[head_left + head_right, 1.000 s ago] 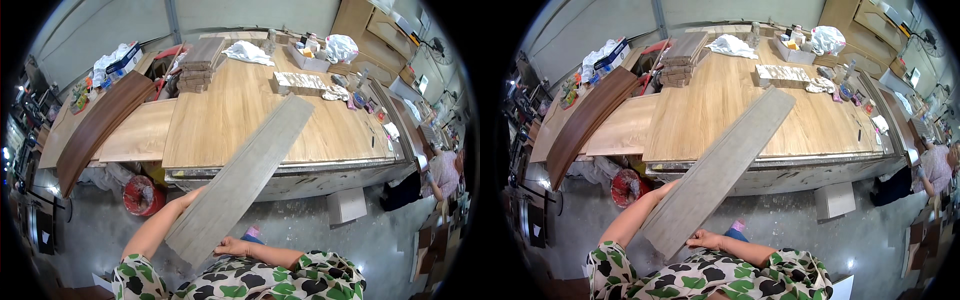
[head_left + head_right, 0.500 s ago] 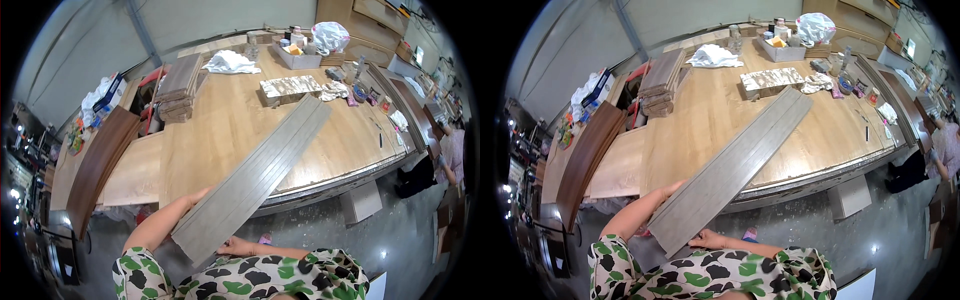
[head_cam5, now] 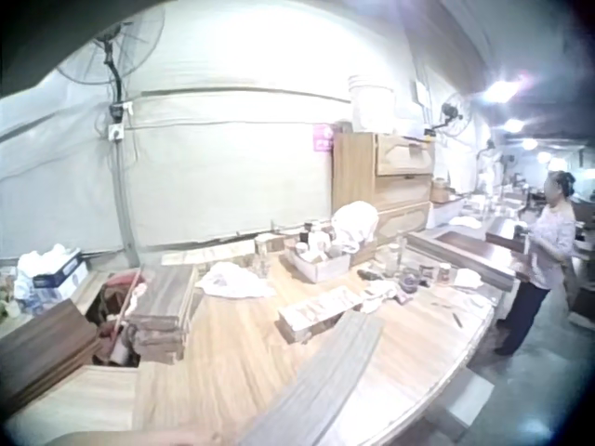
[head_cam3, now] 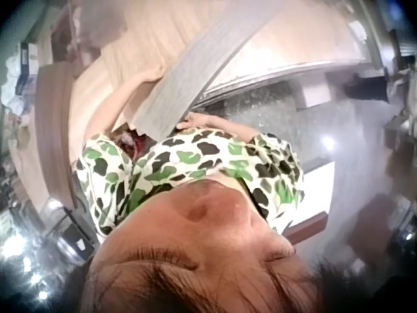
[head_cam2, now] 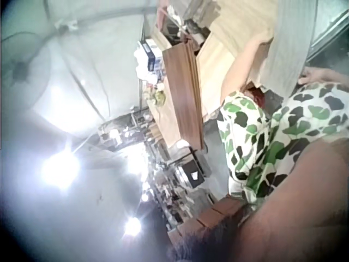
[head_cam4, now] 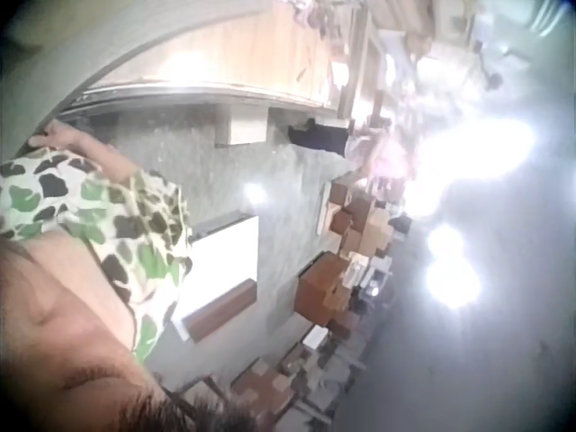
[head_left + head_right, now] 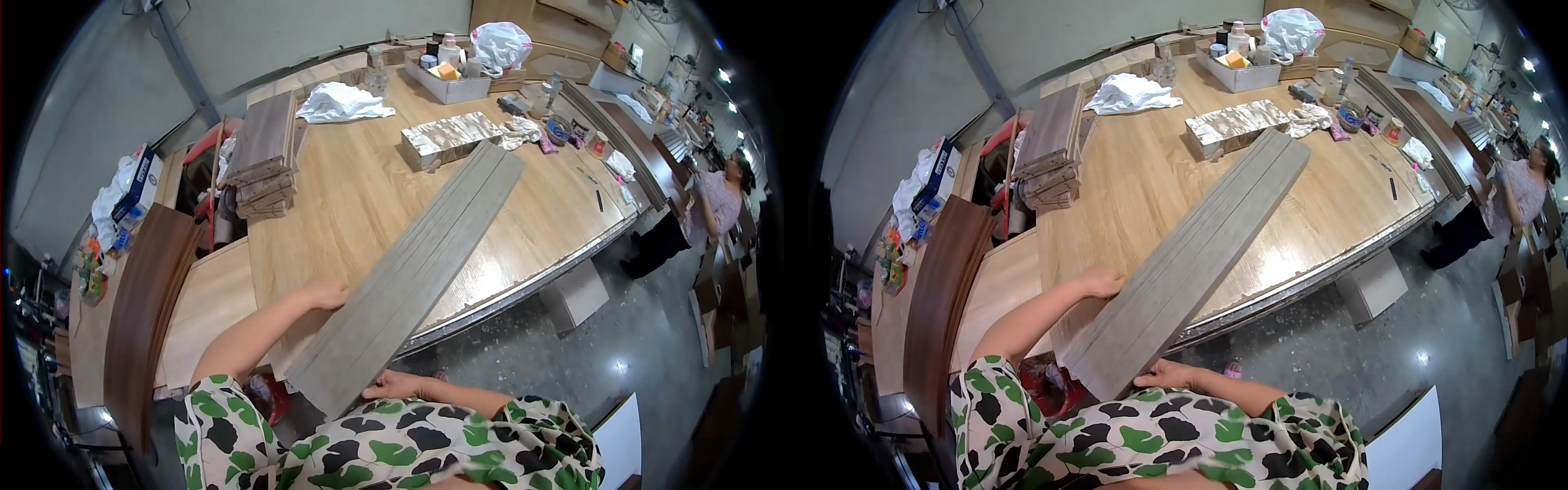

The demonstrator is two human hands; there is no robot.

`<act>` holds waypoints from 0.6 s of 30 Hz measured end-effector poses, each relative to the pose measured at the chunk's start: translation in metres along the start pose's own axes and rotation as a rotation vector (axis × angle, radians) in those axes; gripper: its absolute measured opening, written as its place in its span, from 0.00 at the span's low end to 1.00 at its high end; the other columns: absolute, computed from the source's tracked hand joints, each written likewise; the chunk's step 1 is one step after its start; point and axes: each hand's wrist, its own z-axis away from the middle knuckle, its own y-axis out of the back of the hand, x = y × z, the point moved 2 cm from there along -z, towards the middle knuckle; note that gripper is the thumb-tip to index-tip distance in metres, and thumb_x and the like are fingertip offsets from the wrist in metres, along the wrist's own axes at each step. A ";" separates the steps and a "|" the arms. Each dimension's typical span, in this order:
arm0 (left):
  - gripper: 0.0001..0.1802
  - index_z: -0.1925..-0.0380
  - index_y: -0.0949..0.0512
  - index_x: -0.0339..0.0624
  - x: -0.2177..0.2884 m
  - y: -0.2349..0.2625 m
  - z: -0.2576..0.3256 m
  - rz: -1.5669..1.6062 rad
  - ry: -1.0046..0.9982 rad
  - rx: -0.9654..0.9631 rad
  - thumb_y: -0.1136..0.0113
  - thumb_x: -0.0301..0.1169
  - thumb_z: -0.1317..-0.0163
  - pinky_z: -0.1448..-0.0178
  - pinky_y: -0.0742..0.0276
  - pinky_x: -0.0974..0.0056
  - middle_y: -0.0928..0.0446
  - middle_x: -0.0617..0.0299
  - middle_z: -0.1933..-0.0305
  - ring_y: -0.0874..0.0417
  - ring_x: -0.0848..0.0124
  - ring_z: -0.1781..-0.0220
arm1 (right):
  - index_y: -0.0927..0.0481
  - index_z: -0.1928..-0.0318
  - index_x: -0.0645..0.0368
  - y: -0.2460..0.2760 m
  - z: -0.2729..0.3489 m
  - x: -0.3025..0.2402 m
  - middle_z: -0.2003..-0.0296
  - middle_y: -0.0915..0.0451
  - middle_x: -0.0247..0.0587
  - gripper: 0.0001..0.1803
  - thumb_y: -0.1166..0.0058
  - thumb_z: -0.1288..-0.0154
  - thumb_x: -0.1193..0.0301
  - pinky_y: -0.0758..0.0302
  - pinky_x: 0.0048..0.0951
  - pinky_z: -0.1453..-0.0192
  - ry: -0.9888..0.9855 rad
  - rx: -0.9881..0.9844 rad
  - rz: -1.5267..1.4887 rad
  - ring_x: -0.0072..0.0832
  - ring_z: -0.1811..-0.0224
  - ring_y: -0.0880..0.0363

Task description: The person applies glue from a small bottle to the edge of a grooved grey furniture part, cleans the surface with a small blade tool, and handles the furniture piece by hand on a workbench.

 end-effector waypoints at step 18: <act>0.60 0.30 0.41 0.63 0.157 -0.006 0.040 0.017 -0.055 0.509 0.27 0.57 0.70 0.29 0.59 0.32 0.55 0.40 0.25 0.59 0.35 0.25 | 0.16 0.67 0.62 0.092 0.099 -0.060 0.74 0.18 0.32 0.22 0.46 0.31 0.53 0.25 0.22 0.66 -0.216 0.106 0.346 0.18 0.73 0.23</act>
